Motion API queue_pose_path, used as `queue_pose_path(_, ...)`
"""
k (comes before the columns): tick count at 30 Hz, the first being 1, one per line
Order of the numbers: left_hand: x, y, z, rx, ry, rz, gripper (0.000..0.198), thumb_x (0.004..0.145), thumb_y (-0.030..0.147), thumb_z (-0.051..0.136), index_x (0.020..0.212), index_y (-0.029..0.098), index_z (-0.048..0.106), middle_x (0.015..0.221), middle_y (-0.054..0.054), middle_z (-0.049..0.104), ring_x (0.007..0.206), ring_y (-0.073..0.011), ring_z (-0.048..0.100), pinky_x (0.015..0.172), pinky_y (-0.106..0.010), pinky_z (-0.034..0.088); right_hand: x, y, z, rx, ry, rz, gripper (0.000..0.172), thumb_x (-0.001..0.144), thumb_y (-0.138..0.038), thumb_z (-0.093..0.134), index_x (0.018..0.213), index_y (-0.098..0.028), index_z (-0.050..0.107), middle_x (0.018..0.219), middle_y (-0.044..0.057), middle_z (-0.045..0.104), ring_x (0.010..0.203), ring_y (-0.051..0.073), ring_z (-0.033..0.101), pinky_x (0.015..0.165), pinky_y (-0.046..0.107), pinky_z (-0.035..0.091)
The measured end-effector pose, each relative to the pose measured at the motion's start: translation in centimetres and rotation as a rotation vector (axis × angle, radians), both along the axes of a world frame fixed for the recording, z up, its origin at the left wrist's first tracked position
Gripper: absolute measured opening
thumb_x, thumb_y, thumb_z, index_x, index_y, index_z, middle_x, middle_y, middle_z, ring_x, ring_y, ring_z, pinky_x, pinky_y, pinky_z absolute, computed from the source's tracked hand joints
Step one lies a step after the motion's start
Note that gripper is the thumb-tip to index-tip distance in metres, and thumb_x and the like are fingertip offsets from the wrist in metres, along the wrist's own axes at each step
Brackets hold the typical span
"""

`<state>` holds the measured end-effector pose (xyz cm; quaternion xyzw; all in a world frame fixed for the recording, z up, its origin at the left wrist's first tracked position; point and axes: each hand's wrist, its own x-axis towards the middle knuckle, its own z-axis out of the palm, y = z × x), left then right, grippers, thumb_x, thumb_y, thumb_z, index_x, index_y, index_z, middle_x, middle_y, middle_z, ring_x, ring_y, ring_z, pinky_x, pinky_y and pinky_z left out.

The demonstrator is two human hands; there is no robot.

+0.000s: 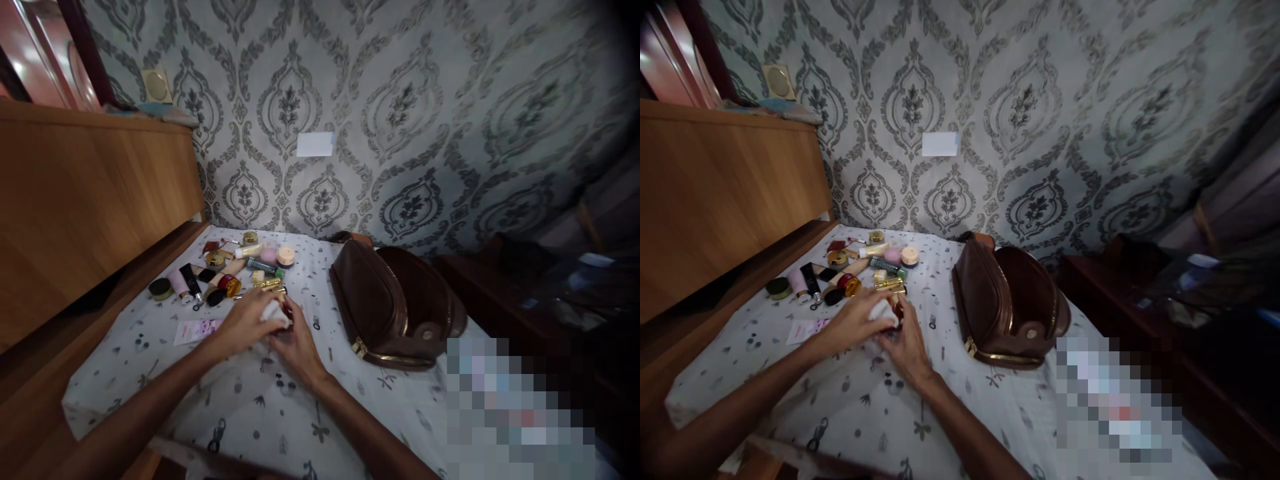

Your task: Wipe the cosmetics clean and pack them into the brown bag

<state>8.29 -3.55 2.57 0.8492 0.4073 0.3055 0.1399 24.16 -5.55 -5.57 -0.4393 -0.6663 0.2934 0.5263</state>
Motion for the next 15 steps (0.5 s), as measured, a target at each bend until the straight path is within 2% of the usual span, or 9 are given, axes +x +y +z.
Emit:
queue_pose_path(3, 1.1, -2.4, -1.5, -0.036, 0.030, -0.053, 0.025, 0.094, 0.032, 0.054, 0.115, 0.025, 0.065, 0.110, -0.004, 0.070, 0.105, -0.0234, 0.063, 0.093, -0.035, 0.052, 0.9, -0.9, 0.1, 0.007, -0.069, 0.030, 0.074, 0.069, -0.018, 0.070, 0.139, -0.019, 0.045, 0.130, 0.012, 0.059, 0.119, 0.027, 0.059, 0.104, 0.042, 0.047)
queue_pose_path(5, 0.6, -2.0, -1.7, -0.038, 0.089, -0.032, 0.026, 0.097, 0.027, 0.047, 0.116, 0.026, 0.064, 0.111, -0.002, 0.071, 0.106, -0.0206, 0.064, 0.095, -0.032, 0.051, 1.7, -1.7, 0.1, -0.009, -0.134, 0.022, 0.070, 0.066, -0.019, 0.072, 0.133, -0.018, 0.051, 0.124, 0.011, 0.062, 0.116, 0.027, 0.060, 0.102, 0.041, 0.048)
queue_pose_path(8, -1.5, 0.8, -0.9, -0.018, 0.193, 0.131, 0.030, 0.098, 0.024, 0.043, 0.121, 0.023, 0.061, 0.119, -0.006, 0.067, 0.112, -0.0214, 0.062, 0.099, -0.034, 0.048, 2.5, -2.5, 0.3, -0.066, -0.203, -0.015, 0.064, 0.067, -0.023, 0.074, 0.128, -0.019, 0.055, 0.122, 0.009, 0.064, 0.114, 0.027, 0.061, 0.102, 0.041, 0.048)
queue_pose_path(11, -4.1, 4.4, 0.4, 0.000, 0.304, 0.360, 0.031, 0.097, 0.026, 0.042, 0.121, 0.019, 0.060, 0.120, -0.013, 0.062, 0.111, -0.0285, 0.059, 0.094, -0.043, 0.048, 2.8, -2.9, 0.5, -0.145, -0.236, -0.086, 0.064, 0.067, -0.025, 0.074, 0.128, -0.019, 0.056, 0.123, 0.010, 0.064, 0.116, 0.028, 0.060, 0.103, 0.043, 0.047)
queue_pose_path(13, -5.2, 6.2, 0.8, -0.009, 0.372, 0.441, 0.030, 0.094, 0.031, 0.049, 0.119, 0.019, 0.061, 0.118, -0.015, 0.060, 0.113, -0.0320, 0.056, 0.091, -0.044, 0.048, 2.8, -2.8, 0.5, -0.182, -0.247, -0.107, 0.065, 0.067, -0.026, 0.074, 0.129, -0.019, 0.056, 0.123, 0.010, 0.064, 0.116, 0.029, 0.060, 0.103, 0.044, 0.048)
queue_pose_path(15, -5.8, 7.3, 0.6, -0.037, 0.435, 0.470, 0.032, 0.088, 0.036, 0.059, 0.115, 0.019, 0.063, 0.115, -0.014, 0.061, 0.114, -0.0338, 0.056, 0.090, -0.044, 0.048, 2.8, -2.8, 0.6, -0.197, -0.249, -0.098, 0.064, 0.067, -0.027, 0.073, 0.129, -0.019, 0.057, 0.122, 0.010, 0.065, 0.115, 0.029, 0.061, 0.101, 0.044, 0.049)
